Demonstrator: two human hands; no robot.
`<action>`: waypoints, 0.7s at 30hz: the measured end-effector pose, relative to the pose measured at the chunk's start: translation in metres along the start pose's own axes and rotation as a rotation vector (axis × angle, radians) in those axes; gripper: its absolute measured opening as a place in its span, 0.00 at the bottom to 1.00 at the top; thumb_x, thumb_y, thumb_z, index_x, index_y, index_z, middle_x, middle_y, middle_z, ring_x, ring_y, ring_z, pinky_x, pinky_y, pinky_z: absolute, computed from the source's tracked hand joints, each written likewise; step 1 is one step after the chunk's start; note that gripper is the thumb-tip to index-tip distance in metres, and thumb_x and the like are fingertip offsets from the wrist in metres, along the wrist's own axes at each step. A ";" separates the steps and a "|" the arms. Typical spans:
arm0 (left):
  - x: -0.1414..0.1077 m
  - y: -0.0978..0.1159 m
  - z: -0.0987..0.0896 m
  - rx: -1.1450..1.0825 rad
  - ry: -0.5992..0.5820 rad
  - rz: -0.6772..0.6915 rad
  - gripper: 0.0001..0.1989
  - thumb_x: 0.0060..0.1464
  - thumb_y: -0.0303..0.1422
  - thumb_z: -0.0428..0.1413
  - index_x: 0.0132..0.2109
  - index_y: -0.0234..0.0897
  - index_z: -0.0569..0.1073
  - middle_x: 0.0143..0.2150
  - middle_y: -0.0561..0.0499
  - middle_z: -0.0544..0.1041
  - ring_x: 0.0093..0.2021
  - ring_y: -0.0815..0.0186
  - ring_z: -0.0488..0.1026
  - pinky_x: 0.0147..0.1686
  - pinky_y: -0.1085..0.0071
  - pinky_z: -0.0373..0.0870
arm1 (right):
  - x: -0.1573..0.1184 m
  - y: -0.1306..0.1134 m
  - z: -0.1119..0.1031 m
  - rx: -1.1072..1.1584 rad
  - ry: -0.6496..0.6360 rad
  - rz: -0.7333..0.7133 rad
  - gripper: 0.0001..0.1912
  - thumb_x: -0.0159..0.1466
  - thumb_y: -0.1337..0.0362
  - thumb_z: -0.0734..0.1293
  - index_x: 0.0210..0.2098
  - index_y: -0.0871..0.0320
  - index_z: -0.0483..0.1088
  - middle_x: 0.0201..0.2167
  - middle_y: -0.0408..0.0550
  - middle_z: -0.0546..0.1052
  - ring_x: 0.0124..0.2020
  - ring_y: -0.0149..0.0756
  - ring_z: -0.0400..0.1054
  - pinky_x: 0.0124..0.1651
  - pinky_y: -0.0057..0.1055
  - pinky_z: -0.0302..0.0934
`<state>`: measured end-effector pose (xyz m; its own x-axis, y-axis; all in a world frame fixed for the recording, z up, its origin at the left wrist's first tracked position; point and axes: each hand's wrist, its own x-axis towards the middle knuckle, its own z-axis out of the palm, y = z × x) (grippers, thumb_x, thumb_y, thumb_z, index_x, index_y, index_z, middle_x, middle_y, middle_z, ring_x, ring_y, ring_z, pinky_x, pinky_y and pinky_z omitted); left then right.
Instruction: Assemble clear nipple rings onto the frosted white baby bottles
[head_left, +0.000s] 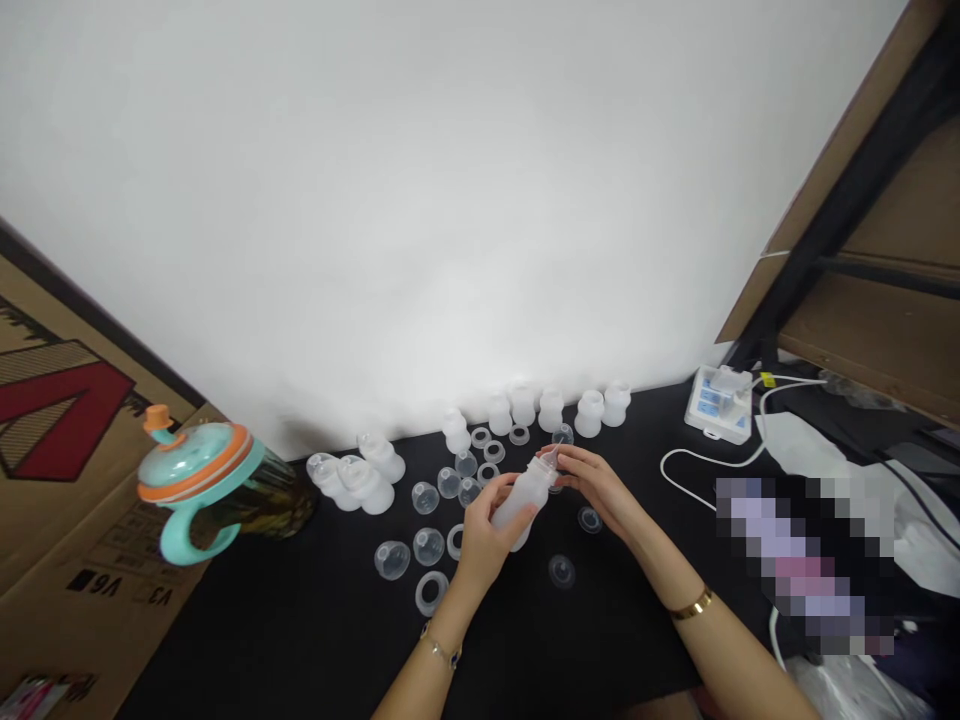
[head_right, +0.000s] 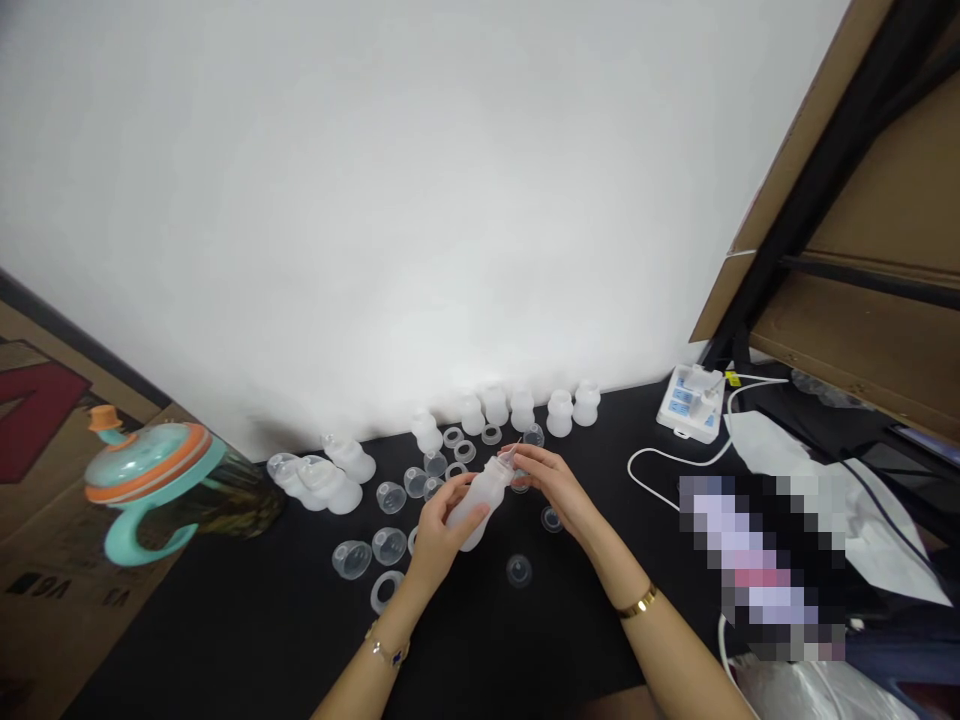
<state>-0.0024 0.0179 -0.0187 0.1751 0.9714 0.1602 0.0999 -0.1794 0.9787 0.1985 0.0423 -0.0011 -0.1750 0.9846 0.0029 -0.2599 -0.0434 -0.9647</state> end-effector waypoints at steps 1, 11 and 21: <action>0.000 0.000 0.000 0.000 0.000 0.003 0.21 0.51 0.39 0.62 0.51 0.35 0.73 0.40 0.46 0.82 0.41 0.57 0.79 0.41 0.65 0.73 | 0.000 0.000 0.000 -0.004 -0.002 0.004 0.18 0.60 0.52 0.71 0.45 0.55 0.78 0.47 0.53 0.78 0.49 0.47 0.70 0.44 0.36 0.66; 0.000 0.000 0.001 -0.007 -0.012 0.018 0.21 0.51 0.39 0.62 0.51 0.35 0.73 0.41 0.45 0.82 0.41 0.57 0.79 0.40 0.66 0.73 | 0.001 0.003 -0.001 -0.033 0.019 -0.013 0.15 0.58 0.53 0.73 0.39 0.56 0.78 0.40 0.50 0.78 0.40 0.41 0.71 0.41 0.34 0.66; 0.000 0.001 0.001 0.042 -0.003 0.018 0.21 0.49 0.38 0.63 0.50 0.35 0.74 0.41 0.45 0.82 0.41 0.56 0.79 0.41 0.65 0.73 | 0.003 0.006 -0.003 -0.050 0.035 -0.011 0.14 0.57 0.52 0.74 0.34 0.56 0.76 0.34 0.46 0.77 0.34 0.36 0.70 0.37 0.32 0.65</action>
<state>-0.0010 0.0172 -0.0182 0.1801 0.9675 0.1775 0.1374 -0.2035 0.9694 0.1990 0.0450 -0.0078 -0.1390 0.9903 0.0049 -0.2133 -0.0251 -0.9767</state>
